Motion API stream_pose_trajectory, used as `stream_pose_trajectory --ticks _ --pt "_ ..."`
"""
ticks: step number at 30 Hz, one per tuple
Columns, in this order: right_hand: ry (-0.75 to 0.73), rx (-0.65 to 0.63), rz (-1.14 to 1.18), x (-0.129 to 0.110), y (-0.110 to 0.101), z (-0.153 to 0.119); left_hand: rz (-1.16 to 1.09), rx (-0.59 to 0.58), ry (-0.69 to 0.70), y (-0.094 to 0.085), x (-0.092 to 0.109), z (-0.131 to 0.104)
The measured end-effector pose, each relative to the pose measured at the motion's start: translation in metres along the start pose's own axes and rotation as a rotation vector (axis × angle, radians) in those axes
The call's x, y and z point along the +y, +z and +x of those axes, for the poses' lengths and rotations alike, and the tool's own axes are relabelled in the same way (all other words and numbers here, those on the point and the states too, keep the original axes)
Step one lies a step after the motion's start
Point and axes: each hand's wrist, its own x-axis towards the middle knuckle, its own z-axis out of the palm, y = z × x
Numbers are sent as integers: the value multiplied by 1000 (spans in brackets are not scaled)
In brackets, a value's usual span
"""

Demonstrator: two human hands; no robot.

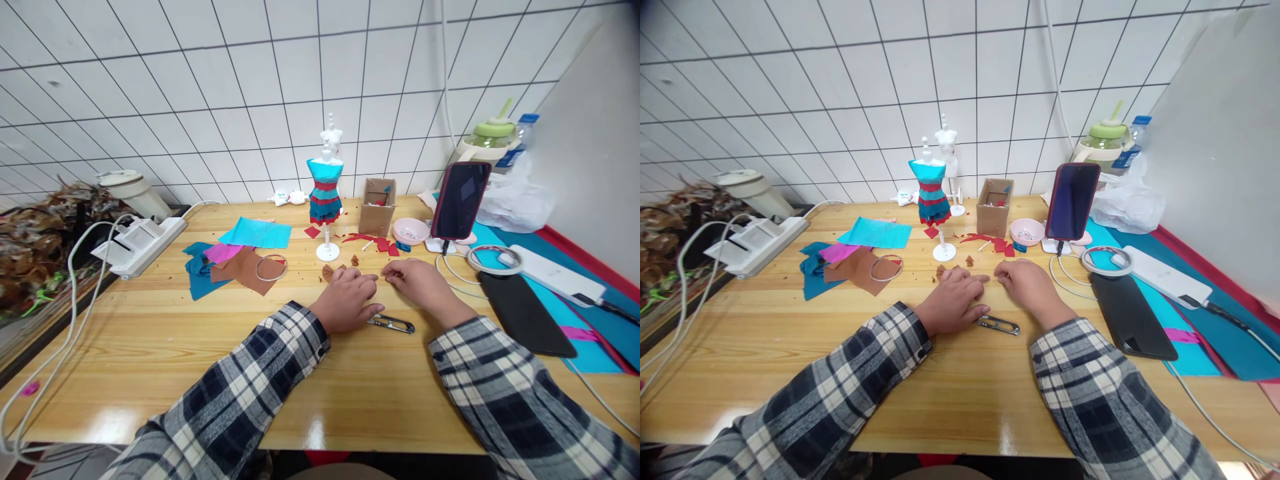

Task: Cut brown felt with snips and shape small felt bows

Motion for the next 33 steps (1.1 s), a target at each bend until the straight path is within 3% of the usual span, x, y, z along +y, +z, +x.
stream_pose_trajectory --ticks 6,15,25,30,33 --pt "-58 -1 -43 4 2 1 -6 -39 43 3 1 0" --pt "33 -52 131 -3 -2 -2 -39 -20 51 5 -3 0" --pt "-50 -52 -31 -12 -6 -5 35 -85 76 5 3 2" --pt "-19 -75 -20 -6 -6 -4 81 -53 78 6 4 1" --pt "-75 -62 -13 -8 -7 -4 79 -24 75 7 3 -1"
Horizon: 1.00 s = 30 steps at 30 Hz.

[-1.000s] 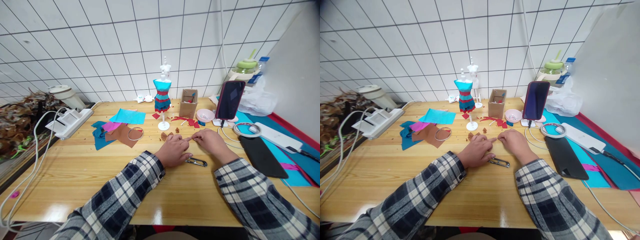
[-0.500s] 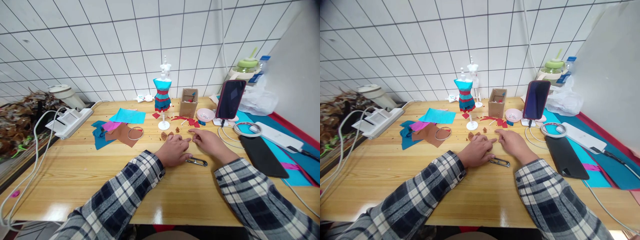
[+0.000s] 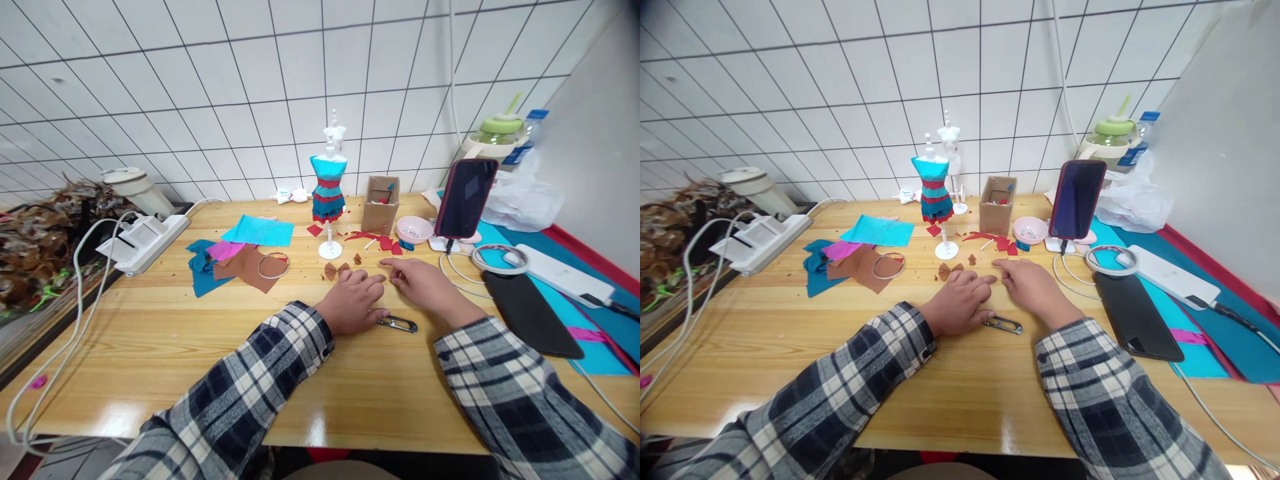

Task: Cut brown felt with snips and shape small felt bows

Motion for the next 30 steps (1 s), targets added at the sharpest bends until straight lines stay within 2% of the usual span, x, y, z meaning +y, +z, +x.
stream_pose_trajectory --ticks 7,12,16,18,22,24,28,30 --pt "-39 -12 -31 0 1 -1 2 -33 11 3 1 3" --pt "34 87 -123 13 -1 -2 -2 -39 -9 4 1 2" --pt "-65 97 -66 10 -6 -3 -53 -44 -27 4 0 0" --pt "-86 139 -72 8 -9 -3 -79 -41 -35 5 -1 -1" --pt "17 272 -127 10 -14 -5 -124 -34 -44 5 -1 -1" --pt "17 238 -125 10 -14 -5 -141 -31 -40 4 -1 -1" --pt "-60 46 -124 3 -10 -3 -151 -36 -36 3 -1 -1" --pt "-41 4 -151 -1 -7 -2 -156 -40 -36 3 -2 0"
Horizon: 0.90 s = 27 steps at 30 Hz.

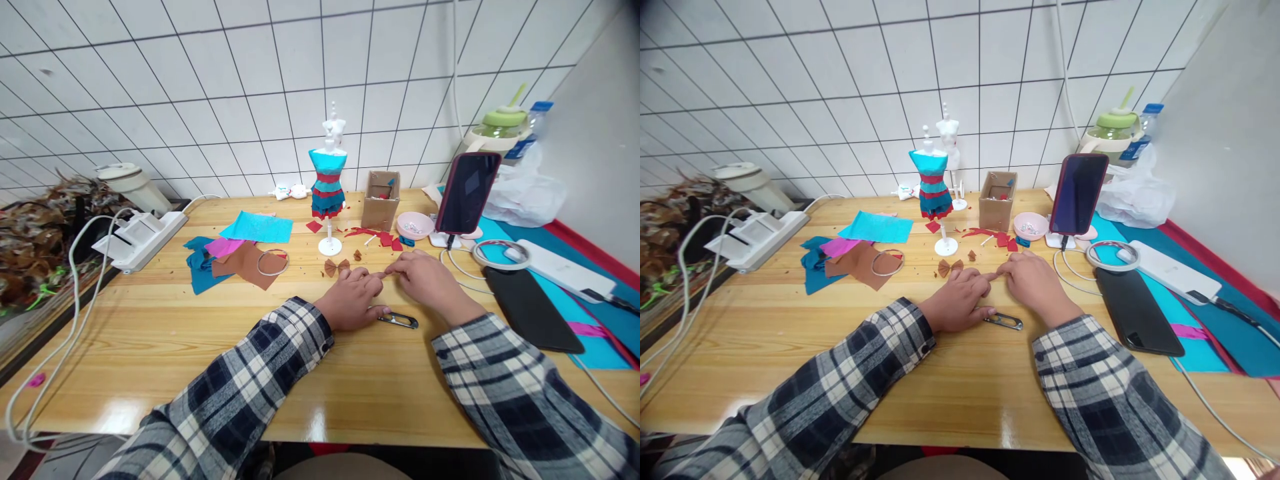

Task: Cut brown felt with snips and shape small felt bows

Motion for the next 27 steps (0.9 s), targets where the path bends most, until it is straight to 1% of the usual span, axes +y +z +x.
stream_pose_trajectory --ticks 4,8,10,12,14,17,22,27 --pt "36 -31 -29 -1 0 0 -36 23 4 2 -1 0" --pt "117 48 -51 0 -5 -2 -51 32 6 3 -1 0" --pt "85 60 -32 -1 -7 -2 -40 28 8 2 -1 0" --pt "28 32 -24 -3 -7 -2 -29 26 8 2 -1 0" --pt "22 -3 -33 -4 -5 -1 -26 26 7 1 0 1" --pt "70 -28 -20 -4 -2 0 -40 22 -1 1 0 1" --pt "129 -28 18 0 -1 0 -106 27 -26 2 -1 1" --pt "265 -47 47 6 -1 0 -148 27 -61 2 -4 1"
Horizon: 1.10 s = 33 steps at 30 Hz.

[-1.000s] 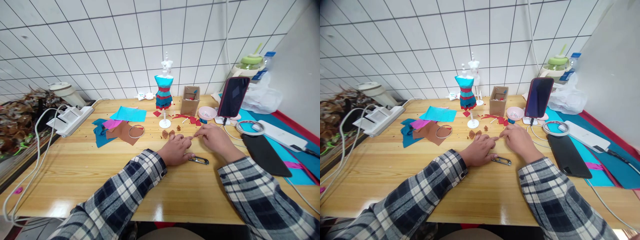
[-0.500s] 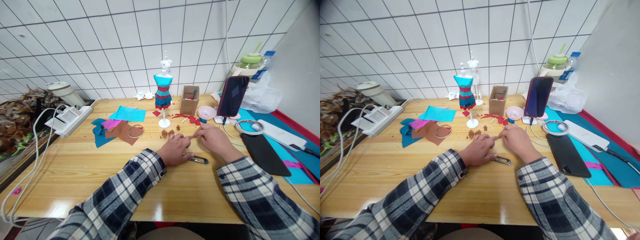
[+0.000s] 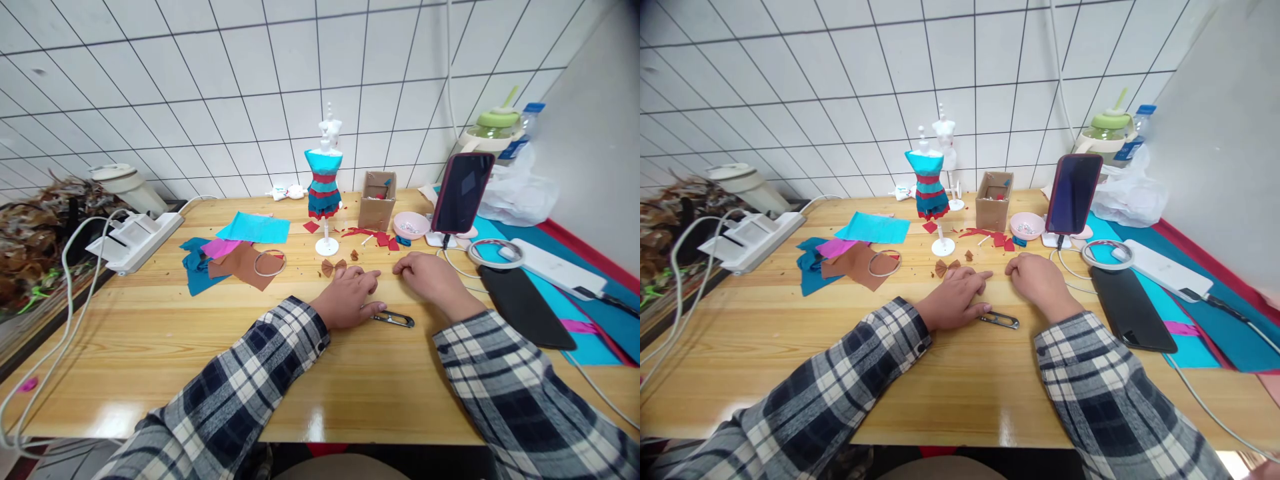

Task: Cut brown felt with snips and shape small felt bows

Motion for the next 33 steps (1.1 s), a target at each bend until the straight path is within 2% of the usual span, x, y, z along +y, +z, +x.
stream_pose_trajectory --ticks 4,7,10,14,19,23,26,30,33 --pt "29 51 3 -1 -2 -1 -24 -4 -4 -1 -1 0" --pt "-68 103 32 -5 -3 -3 -1 -3 8 -1 1 0" --pt "-157 90 33 -7 -2 -4 24 -4 10 -2 2 0" --pt "-113 146 50 -5 -1 -3 12 20 -1 -2 1 -1" --pt "-122 30 24 -2 2 0 24 27 3 -2 0 -2" --pt "-115 61 34 -2 2 -1 26 23 1 0 -1 -2" --pt "-174 125 26 -3 1 -2 15 27 0 0 -1 -1" --pt "-276 39 6 -5 2 -1 6 22 -4 0 0 -1" --pt "-267 -3 -17 -7 3 0 -9 26 -7 0 1 -1"
